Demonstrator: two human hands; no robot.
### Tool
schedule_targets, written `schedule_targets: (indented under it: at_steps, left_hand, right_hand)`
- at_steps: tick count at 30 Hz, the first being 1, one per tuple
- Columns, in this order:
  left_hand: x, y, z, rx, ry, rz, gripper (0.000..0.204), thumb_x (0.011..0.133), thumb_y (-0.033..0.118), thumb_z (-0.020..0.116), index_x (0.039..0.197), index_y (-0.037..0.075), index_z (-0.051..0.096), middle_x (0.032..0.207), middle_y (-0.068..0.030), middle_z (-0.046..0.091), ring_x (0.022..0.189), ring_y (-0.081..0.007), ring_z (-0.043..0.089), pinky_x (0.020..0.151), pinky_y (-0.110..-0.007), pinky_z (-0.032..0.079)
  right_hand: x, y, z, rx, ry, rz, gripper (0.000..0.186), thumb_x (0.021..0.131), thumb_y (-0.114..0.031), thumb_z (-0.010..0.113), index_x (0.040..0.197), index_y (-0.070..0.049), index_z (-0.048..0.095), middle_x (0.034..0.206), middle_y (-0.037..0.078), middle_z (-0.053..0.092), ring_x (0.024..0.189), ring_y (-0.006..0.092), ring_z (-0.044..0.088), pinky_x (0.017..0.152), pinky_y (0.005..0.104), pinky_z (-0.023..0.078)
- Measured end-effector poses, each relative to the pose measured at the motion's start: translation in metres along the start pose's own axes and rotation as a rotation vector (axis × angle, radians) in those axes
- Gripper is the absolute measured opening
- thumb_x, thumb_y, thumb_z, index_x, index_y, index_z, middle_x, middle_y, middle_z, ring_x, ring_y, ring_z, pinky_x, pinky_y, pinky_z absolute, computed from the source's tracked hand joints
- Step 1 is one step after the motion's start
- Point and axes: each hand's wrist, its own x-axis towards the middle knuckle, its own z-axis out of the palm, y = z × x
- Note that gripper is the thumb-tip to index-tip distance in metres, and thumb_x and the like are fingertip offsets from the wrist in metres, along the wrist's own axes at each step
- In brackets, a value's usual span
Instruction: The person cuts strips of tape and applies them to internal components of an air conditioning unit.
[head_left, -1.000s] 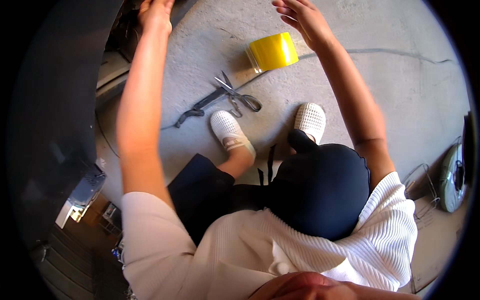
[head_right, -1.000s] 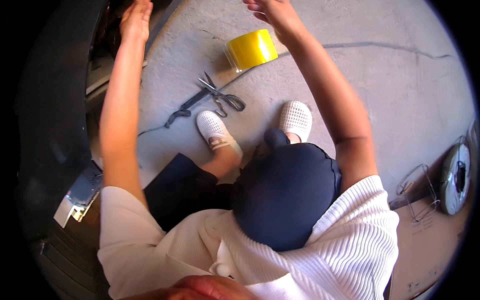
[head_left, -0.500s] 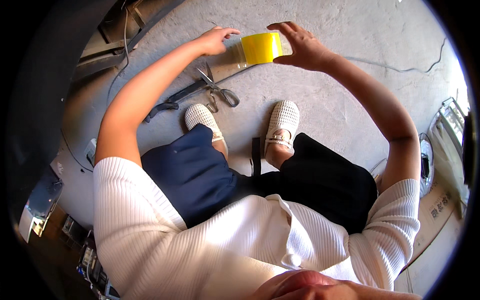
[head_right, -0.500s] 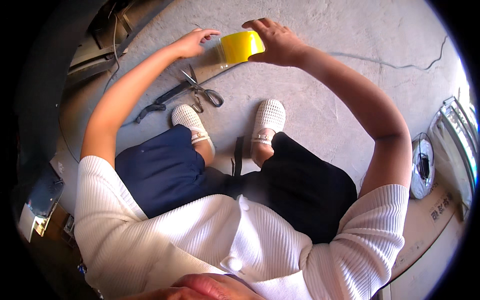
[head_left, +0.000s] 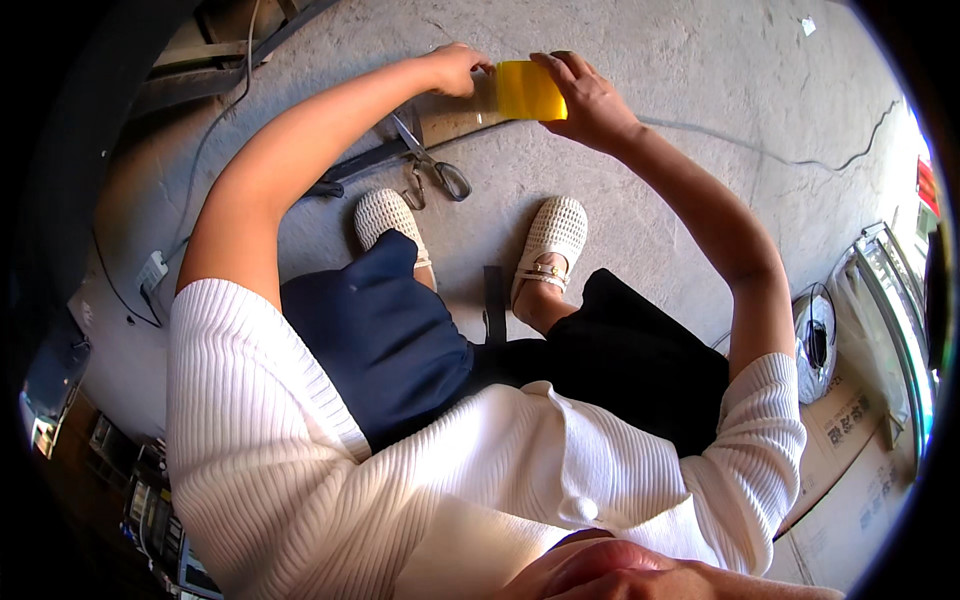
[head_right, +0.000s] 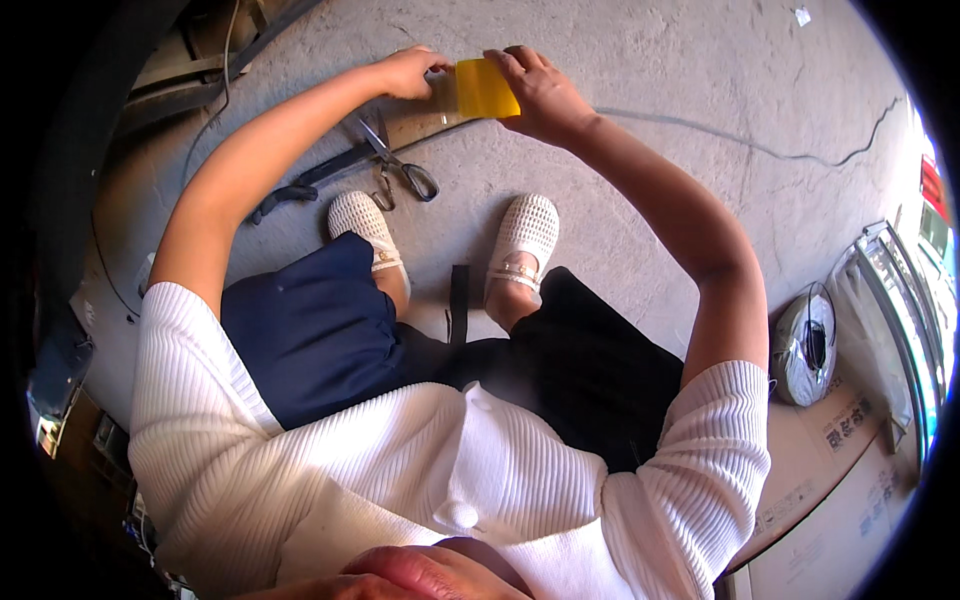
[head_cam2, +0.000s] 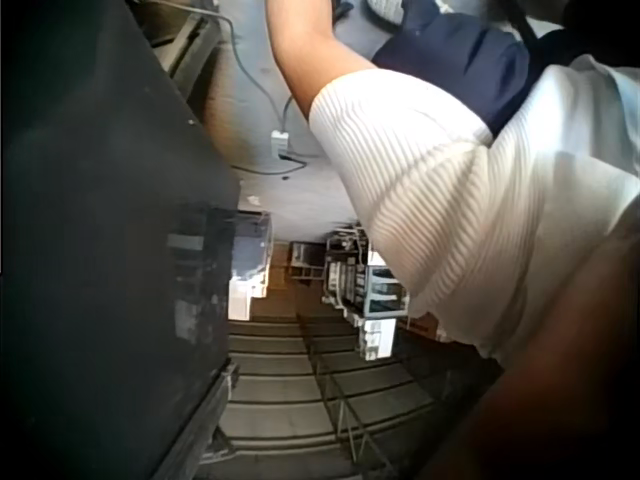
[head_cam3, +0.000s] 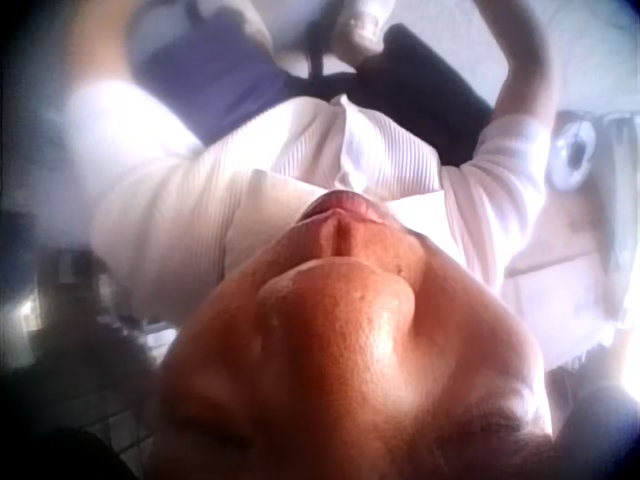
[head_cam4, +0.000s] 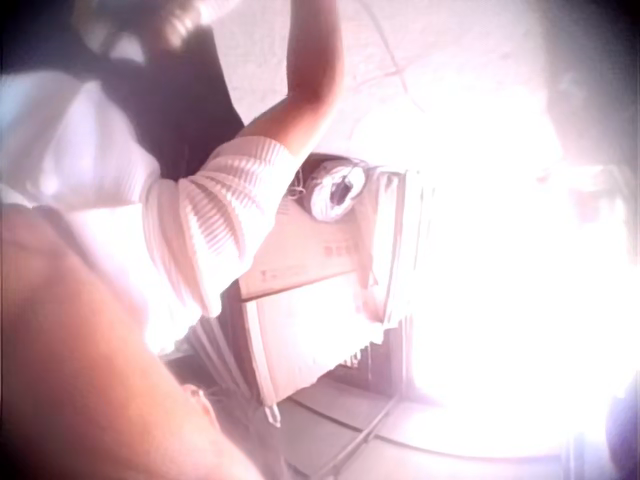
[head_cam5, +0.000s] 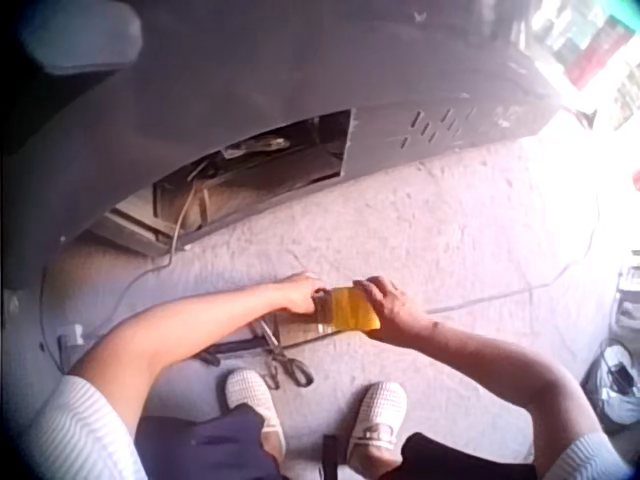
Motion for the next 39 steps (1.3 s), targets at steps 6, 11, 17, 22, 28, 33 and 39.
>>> schedule_targets:
  at_steps: [6,11,17,22,28,33,39]
  left_hand:
    - [-0.012,0.02,-0.01,-0.088,-0.13,0.043,0.04,0.075,0.008,0.06,0.115,0.009,0.058,0.122,-0.0114,0.057,0.111,-0.0276,0.057,0.097,-0.034,0.043]
    - [-0.033,0.045,-0.016,-1.201,-0.208,-0.173,0.039,0.092,0.029,0.051,0.125,0.009,0.047,0.123,-0.0075,0.058,0.109,-0.0186,0.058,0.091,-0.033,0.045]
    - [-0.05,0.072,-0.017,-1.313,-0.299,-0.063,0.092,0.068,0.085,0.053,0.126,0.013,0.048,0.117,-0.0063,0.06,0.104,-0.0166,0.059,0.091,-0.034,0.047]
    - [-0.053,0.072,-0.006,-1.265,-0.194,-0.051,0.097,0.067,0.087,0.051,0.129,0.013,0.047,0.118,-0.0071,0.059,0.111,-0.0201,0.056,0.092,-0.036,0.047]
    - [-0.054,0.082,-0.005,-1.614,-0.472,-0.08,0.098,0.068,0.089,0.045,0.127,0.01,0.048,0.116,-0.0073,0.059,0.11,-0.0217,0.056,0.096,-0.04,0.046]
    - [-0.056,0.084,-0.003,-1.684,-0.499,-0.081,0.079,0.076,0.077,0.052,0.119,0.011,0.059,0.102,-0.002,0.066,0.099,-0.0153,0.06,0.098,-0.039,0.046]
    - [-0.058,0.073,-0.011,-1.735,-0.518,0.044,0.028,0.087,0.033,0.07,0.108,0.015,0.065,0.086,0.0063,0.067,0.096,-0.0093,0.061,0.099,-0.037,0.046]
  right_hand:
    - [-0.034,-0.013,-0.048,0.23,0.035,0.074,0.086,0.068,-0.017,0.085,0.139,-0.009,0.037,0.128,0.017,0.05,0.117,0.0354,0.054,0.095,0.041,0.052]
    - [-0.052,-0.017,-0.072,0.269,0.111,0.089,0.088,0.065,-0.016,0.088,0.138,-0.01,0.039,0.133,0.015,0.048,0.122,0.0331,0.051,0.097,0.0455,0.052]
    - [-0.058,-0.019,-0.089,0.261,0.115,0.101,0.09,0.065,-0.023,0.089,0.138,-0.011,0.037,0.133,0.016,0.047,0.122,0.0335,0.05,0.097,0.0465,0.051]
    - [-0.067,-0.021,-0.093,0.364,0.113,0.173,0.094,0.065,-0.025,0.089,0.139,-0.009,0.034,0.135,0.015,0.044,0.125,0.0319,0.048,0.1,0.0482,0.048]
    - [-0.071,-0.024,-0.093,0.52,0.11,0.19,0.095,0.065,-0.025,0.089,0.139,-0.005,0.033,0.137,0.017,0.042,0.13,0.0322,0.044,0.103,0.0509,0.044]
    - [-0.075,-0.023,-0.091,0.604,0.157,0.205,0.095,0.065,-0.026,0.089,0.139,-0.004,0.032,0.138,0.018,0.042,0.131,0.0324,0.044,0.103,0.0514,0.043]
    - [-0.08,-0.019,-0.093,0.579,0.185,0.22,0.094,0.066,-0.026,0.088,0.139,-0.005,0.031,0.136,0.019,0.044,0.13,0.0336,0.045,0.102,0.0527,0.044]
